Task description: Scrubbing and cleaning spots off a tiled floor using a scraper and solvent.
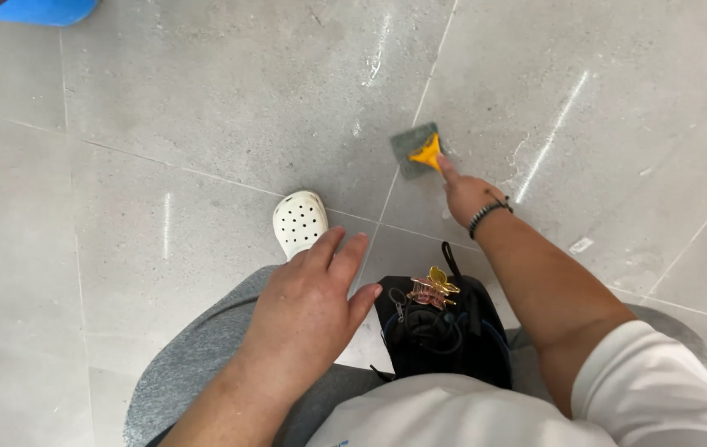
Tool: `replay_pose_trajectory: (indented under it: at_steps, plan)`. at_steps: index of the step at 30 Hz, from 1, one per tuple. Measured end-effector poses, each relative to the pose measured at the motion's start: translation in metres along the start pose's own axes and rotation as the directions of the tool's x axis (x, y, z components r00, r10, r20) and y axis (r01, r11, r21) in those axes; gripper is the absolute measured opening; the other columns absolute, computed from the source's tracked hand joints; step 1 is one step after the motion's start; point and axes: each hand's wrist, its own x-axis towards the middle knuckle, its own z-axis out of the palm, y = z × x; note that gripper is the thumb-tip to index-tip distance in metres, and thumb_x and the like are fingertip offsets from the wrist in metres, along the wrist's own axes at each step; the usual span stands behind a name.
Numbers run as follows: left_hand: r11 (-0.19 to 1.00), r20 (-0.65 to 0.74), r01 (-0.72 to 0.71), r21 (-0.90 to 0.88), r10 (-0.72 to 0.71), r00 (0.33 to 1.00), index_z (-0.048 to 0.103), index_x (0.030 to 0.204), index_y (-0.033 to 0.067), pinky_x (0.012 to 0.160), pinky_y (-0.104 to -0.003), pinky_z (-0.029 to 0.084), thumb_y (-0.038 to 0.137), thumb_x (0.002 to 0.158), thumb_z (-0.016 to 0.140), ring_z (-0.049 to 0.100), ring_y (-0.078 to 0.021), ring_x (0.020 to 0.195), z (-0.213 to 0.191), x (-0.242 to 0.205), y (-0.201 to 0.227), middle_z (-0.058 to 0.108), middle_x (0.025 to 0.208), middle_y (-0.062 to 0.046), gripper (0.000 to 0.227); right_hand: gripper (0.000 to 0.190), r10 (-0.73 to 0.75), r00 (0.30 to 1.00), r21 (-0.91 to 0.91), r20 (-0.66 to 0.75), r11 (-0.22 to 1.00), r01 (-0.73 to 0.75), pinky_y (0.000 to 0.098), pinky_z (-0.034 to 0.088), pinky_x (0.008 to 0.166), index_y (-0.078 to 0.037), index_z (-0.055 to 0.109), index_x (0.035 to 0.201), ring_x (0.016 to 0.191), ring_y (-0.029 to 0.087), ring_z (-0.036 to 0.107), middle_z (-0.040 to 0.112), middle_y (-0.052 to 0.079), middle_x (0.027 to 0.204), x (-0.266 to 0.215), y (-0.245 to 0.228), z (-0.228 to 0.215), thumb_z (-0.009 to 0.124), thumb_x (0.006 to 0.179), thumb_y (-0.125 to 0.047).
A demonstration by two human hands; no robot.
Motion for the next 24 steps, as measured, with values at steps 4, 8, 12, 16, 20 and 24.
replay_pose_trajectory:
  at_steps: [4, 8, 12, 16, 20, 24]
  plan:
    - [1.0, -0.028, -0.021, 0.006, 0.021, 0.999, 0.057, 0.132, -0.0002, 0.088, -0.049, 0.054, 0.035, 0.089, 0.071, 0.065, -0.0414, 0.111, 0.006, 0.002, -0.004, 0.058, 0.132, -0.028, 0.058, 0.059, 0.063, 0.998, -0.052, 0.023, 0.997, -0.062, 0.0494, 0.053, 0.094, -0.038, 0.014, 0.163, 0.108, 0.037, 0.068, 0.066, 0.023, 0.125, -0.011, 0.031, 0.002, 0.034, 0.107, -0.031]
    - [0.999, 0.03, 0.022, -0.028, -0.021, 0.999, 0.058, 0.131, 0.0014, 0.087, -0.047, 0.055, 0.034, 0.086, 0.071, 0.066, -0.0384, 0.11, 0.001, 0.003, 0.008, 0.059, 0.135, -0.025, 0.057, 0.063, 0.256, 0.965, 0.034, 0.05, 0.966, -0.258, 0.0516, 0.056, 0.086, -0.033, 0.01, 0.168, 0.103, 0.04, 0.07, 0.069, 0.027, 0.121, -0.034, -0.027, -0.05, 0.034, 0.11, -0.028]
    - [0.998, -0.038, -0.052, 0.022, 0.053, 0.998, 0.057, 0.132, -0.0005, 0.086, -0.048, 0.055, 0.034, 0.088, 0.072, 0.066, -0.04, 0.11, 0.01, 0.002, 0.003, 0.06, 0.132, -0.027, 0.058, 0.063, 0.321, 0.947, 0.214, 0.008, 0.925, -0.315, 0.052, 0.059, 0.08, -0.032, 0.015, 0.165, 0.1, 0.039, 0.068, 0.065, 0.024, 0.126, -0.038, -0.048, -0.081, 0.038, 0.106, -0.024]
    - [0.999, 0.012, -0.041, 0.016, 0.041, 0.999, 0.056, 0.132, 0.0005, 0.085, -0.047, 0.056, 0.035, 0.089, 0.071, 0.067, -0.0377, 0.11, 0.005, 0.004, 0.005, 0.059, 0.132, -0.026, 0.057, 0.067, 0.384, 0.919, 0.211, 0.09, 0.894, -0.394, 0.0503, 0.06, 0.083, -0.029, 0.015, 0.166, 0.1, 0.039, 0.07, 0.064, 0.025, 0.128, -0.064, -0.007, -0.062, 0.043, 0.106, -0.024]
    - [0.997, -0.024, -0.066, 0.032, 0.067, 0.997, 0.056, 0.132, -0.0004, 0.084, -0.047, 0.056, 0.034, 0.089, 0.071, 0.067, -0.0383, 0.108, 0.006, 0.004, 0.0, 0.06, 0.13, -0.027, 0.057, 0.068, 0.145, 0.989, -0.047, -0.008, 0.988, -0.145, 0.0476, 0.055, 0.095, -0.025, 0.013, 0.168, 0.107, 0.037, 0.068, 0.068, 0.025, 0.124, -0.04, 0.027, -0.037, 0.045, 0.107, -0.026]
    - [0.999, 0.002, -0.04, -0.002, 0.04, 0.999, 0.057, 0.132, 0.0008, 0.084, -0.047, 0.056, 0.034, 0.088, 0.072, 0.068, -0.0372, 0.106, 0.005, 0.004, 0.003, 0.06, 0.131, -0.026, 0.057, 0.068, 0.07, 0.994, -0.233, 0.086, 0.971, -0.048, 0.0477, 0.056, 0.094, -0.033, 0.012, 0.166, 0.11, 0.034, 0.069, 0.065, 0.02, 0.129, -0.03, 0.01, -0.05, 0.04, 0.105, -0.02]
